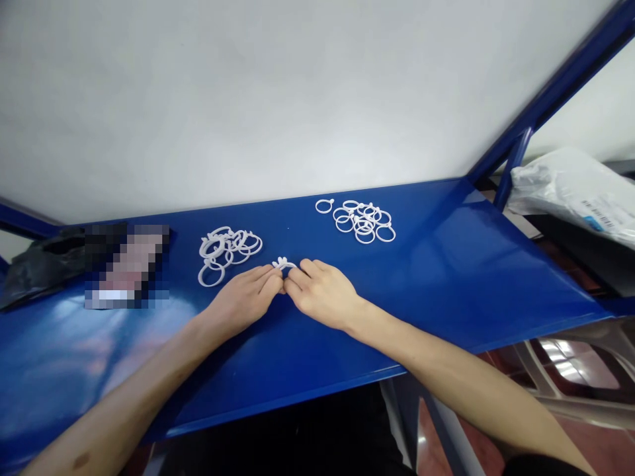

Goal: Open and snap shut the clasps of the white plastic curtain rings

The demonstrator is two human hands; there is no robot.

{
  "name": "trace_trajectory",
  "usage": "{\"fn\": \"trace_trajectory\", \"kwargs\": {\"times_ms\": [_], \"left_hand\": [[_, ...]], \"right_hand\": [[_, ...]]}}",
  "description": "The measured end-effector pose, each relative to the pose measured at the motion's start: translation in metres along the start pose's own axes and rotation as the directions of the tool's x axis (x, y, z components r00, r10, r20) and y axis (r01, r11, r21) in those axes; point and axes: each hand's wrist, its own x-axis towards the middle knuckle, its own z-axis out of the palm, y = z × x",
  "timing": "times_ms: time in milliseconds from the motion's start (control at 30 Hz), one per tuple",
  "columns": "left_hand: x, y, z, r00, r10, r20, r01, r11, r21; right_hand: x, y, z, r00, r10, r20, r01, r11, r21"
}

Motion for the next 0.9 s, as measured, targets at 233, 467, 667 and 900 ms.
{"fn": "trace_trajectory", "kwargs": {"times_ms": [233,467,667,900], "left_hand": [[0.007,0.013,0.0,0.985,-0.077,-0.153,0.107,0.974,0.2],[-0.002,-0.001,0.007,0.987,-0.126,-0.105,0.13,0.991,0.036],[-0.012,-0.028,-0.005,0.969,-0.231,-0.088,0.242,0.959,0.149],[-0.024,-0.047,-0.025,0.887,-0.438,-0.147,0.46,0.809,0.366]], "right_hand": [[0.003,-0.006,-0.001,0.991,0.135,-0.015,-0.135,0.99,-0.029],[0.003,0.012,-0.001,0.995,0.059,-0.083,-0.049,0.992,0.116],[-0.015,0.064,-0.01,0.854,0.512,-0.097,-0.511,0.859,0.037],[-0.053,0.113,-0.016,0.713,0.655,0.251,-0.655,0.75,-0.095]]}}
